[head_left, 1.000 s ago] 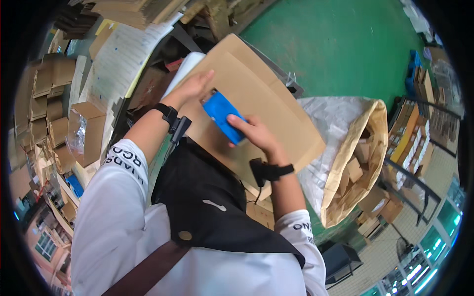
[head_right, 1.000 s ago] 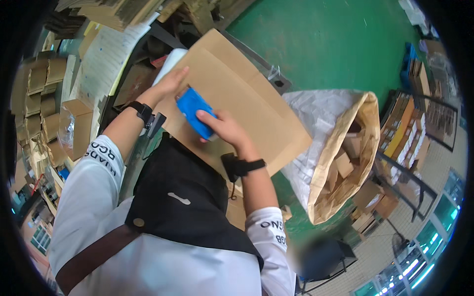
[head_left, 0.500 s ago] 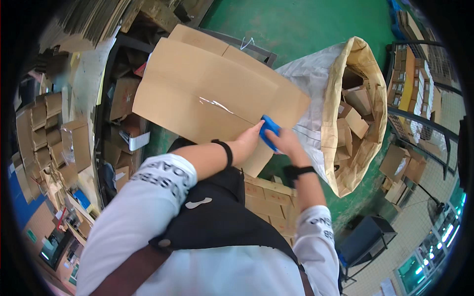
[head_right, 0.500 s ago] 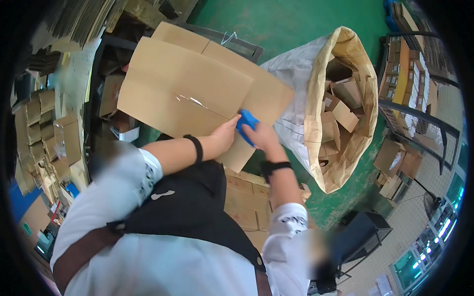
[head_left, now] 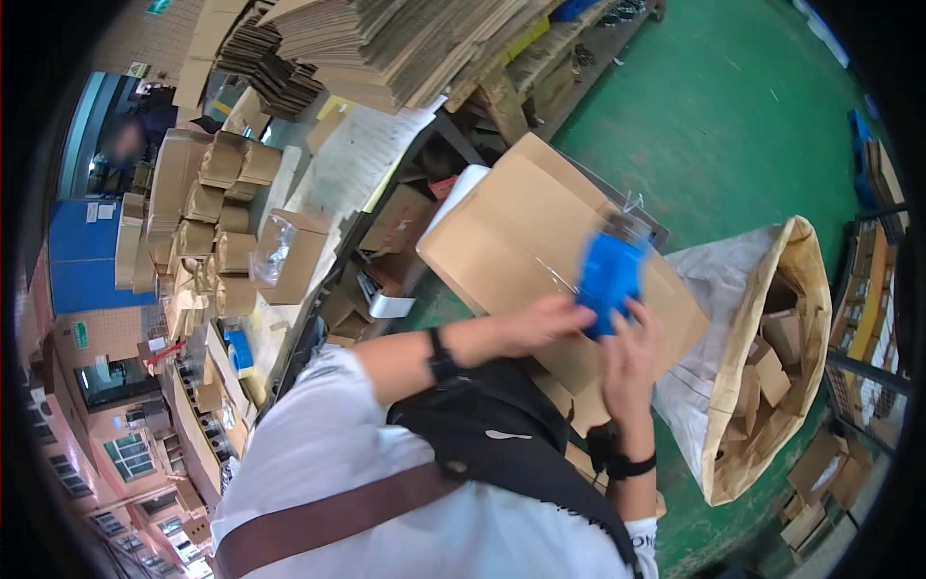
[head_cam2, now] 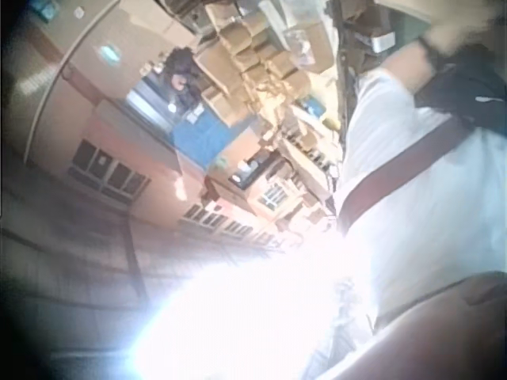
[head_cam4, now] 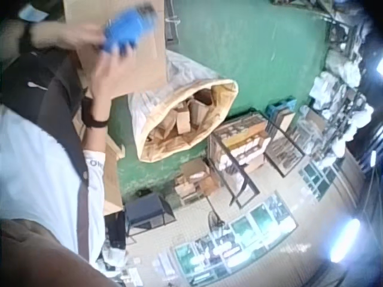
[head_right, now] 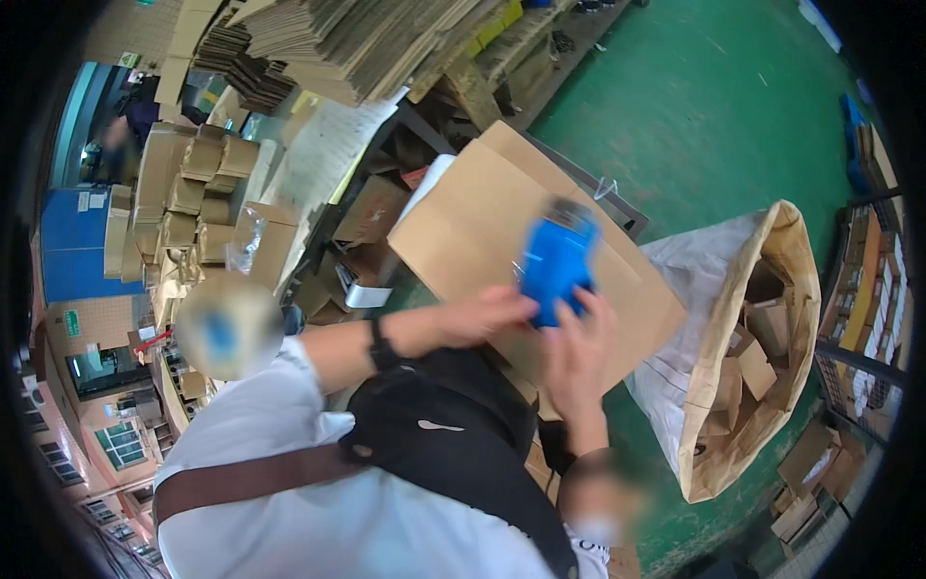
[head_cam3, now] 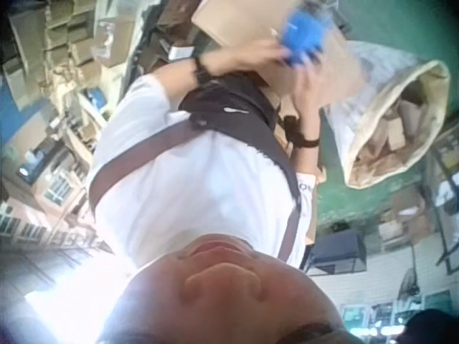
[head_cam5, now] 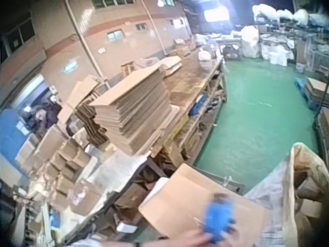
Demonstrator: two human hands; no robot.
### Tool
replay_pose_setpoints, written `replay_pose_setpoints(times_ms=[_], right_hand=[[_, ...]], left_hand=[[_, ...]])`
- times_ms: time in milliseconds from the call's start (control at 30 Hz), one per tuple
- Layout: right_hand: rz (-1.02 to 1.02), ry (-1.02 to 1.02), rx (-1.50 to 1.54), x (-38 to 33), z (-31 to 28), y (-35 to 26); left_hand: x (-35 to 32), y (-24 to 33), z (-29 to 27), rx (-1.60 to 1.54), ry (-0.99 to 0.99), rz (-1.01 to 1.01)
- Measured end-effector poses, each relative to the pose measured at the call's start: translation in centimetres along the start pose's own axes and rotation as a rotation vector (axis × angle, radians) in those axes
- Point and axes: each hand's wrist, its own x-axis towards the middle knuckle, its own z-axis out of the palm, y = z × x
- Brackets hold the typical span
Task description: Packing items into a cardboard box and sealing it with tape.
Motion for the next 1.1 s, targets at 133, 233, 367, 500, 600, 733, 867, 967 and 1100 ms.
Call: replay_pose_setpoints(times_ms=[133, 233, 367, 500, 600, 733, 867, 967, 1100], right_hand=[[-0.097, -0.026, 0.143, 3.4, 2.9, -5.7], [0.264, 0.076, 0.265, 1.2, 6.0, 0.0], [0.722, 0.484, 0.114, -3.8, 9.8, 5.9], [1.518, 0.709, 0.973, -13.3, 12.2, 11.1], [1.534, 0.445, 0.889, -17.9, 15.4, 12.7], [0.847, 0.465, 0.709, -18.9, 23.9, 18.7], [1.014, 0.45, 0.775, -10.1, 21.3, 15.3], [1.123, 0.649, 0.739, -12.2, 22.0, 12.4], [1.527, 0.701, 0.843, -16.2, 24.1, 6.1]], left_hand=[[-13.1, 5.2, -12.4, 0.646, 0.865, 0.46], [-16.5, 11.0, -22.9, 1.474, 1.363, 0.141], [-14.8, 15.5, -31.3, 1.954, 1.488, -0.45], [-10.5, 13.8, -29.5, 1.384, 0.974, 0.436], [0.6, 11.4, -26.1, 0.476, 0.543, -0.246], [16.7, 4.8, -15.1, 0.615, -0.27, -0.266], [20.2, -9.1, -7.5, 0.577, -0.628, -0.452], [20.6, -14.1, -5.1, 0.585, -0.765, -0.517], [23.4, -15.0, -3.6, 0.632, -0.851, -0.521]])
